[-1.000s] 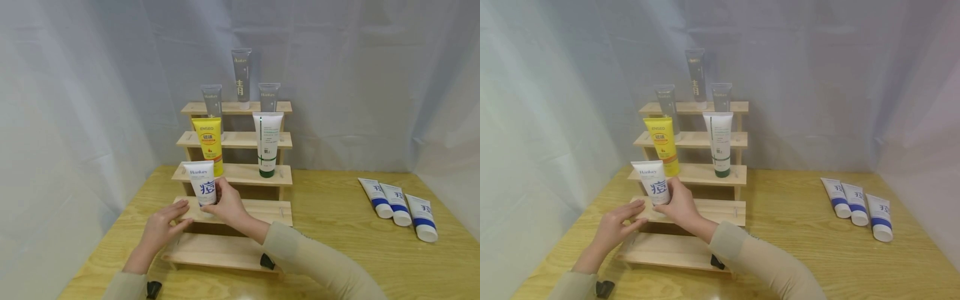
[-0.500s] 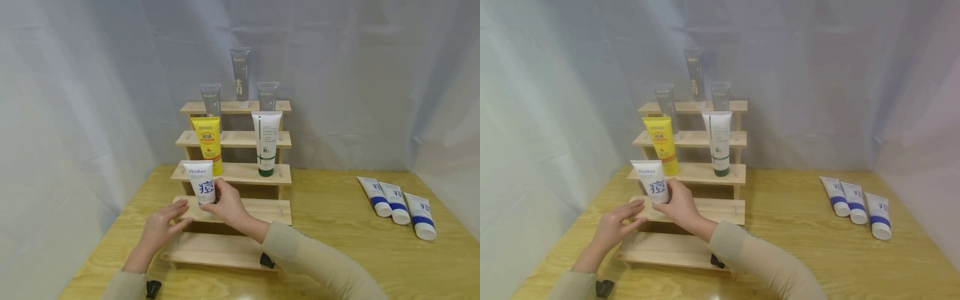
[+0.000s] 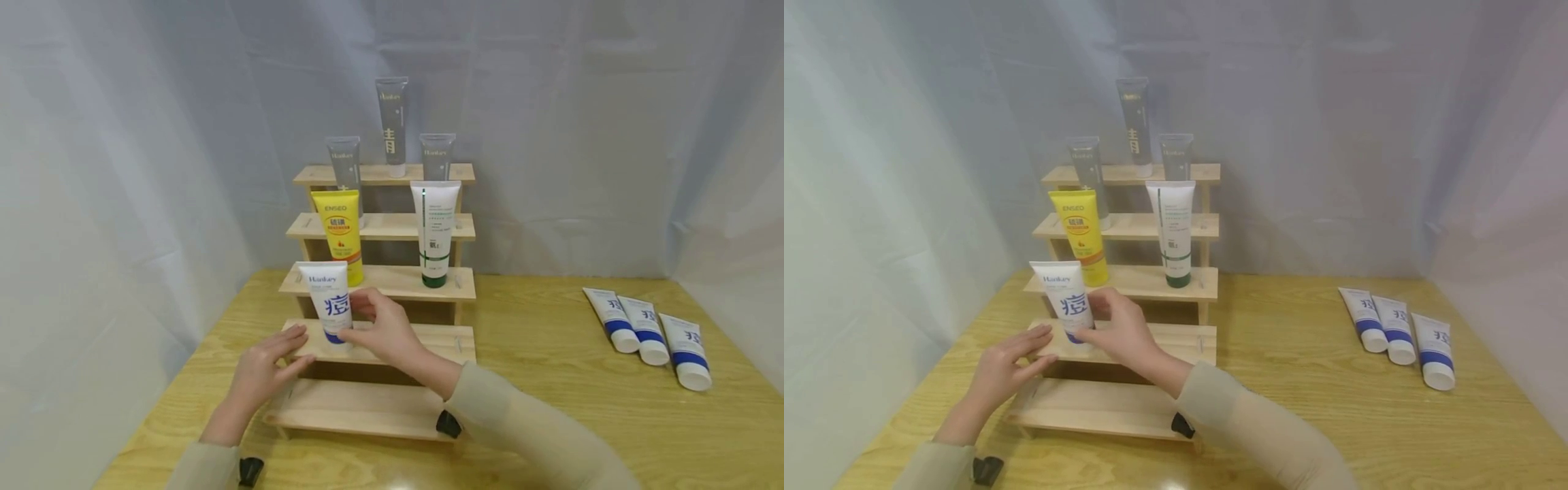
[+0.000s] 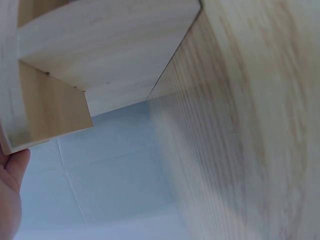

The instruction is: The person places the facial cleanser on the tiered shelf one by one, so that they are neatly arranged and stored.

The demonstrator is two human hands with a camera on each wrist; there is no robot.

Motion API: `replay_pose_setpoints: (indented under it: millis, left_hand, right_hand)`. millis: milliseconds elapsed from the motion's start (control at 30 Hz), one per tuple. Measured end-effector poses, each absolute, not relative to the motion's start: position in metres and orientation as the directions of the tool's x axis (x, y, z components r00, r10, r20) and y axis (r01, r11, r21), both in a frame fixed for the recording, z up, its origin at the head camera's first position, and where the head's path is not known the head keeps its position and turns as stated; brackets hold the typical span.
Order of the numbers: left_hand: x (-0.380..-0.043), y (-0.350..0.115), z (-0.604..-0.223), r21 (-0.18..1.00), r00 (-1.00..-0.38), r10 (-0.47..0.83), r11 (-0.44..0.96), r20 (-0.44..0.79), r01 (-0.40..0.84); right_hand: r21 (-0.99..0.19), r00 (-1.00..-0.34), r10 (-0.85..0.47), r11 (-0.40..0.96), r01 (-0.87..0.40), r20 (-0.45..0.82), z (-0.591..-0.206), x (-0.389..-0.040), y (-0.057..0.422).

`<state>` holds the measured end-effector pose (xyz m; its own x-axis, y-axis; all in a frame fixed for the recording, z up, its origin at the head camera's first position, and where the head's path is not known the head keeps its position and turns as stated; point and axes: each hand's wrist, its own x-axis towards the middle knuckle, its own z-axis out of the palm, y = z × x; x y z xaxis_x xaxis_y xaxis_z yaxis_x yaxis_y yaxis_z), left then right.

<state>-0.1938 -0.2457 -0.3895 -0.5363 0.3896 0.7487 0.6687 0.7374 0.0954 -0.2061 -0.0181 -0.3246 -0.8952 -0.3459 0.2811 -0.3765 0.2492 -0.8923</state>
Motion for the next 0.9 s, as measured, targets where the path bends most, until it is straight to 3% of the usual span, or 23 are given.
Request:
replay_pose_setpoints:
  millis: [700, 900]
  left_hand:
    - [-0.193, -0.247, -0.389, 0.095, -0.553, 0.384, 0.754, 0.739, 0.650]
    - [-0.193, -0.246, -0.389, 0.096, -0.559, 0.384, 0.758, 0.735, 0.646]
  right_hand:
    - [-0.849, -0.885, -0.258, 0.273, -0.452, 0.388, -0.339, -0.193, 0.081]
    - [-0.820, -0.894, -0.229, 0.360, -0.445, 0.385, -0.344, -0.192, 0.118]
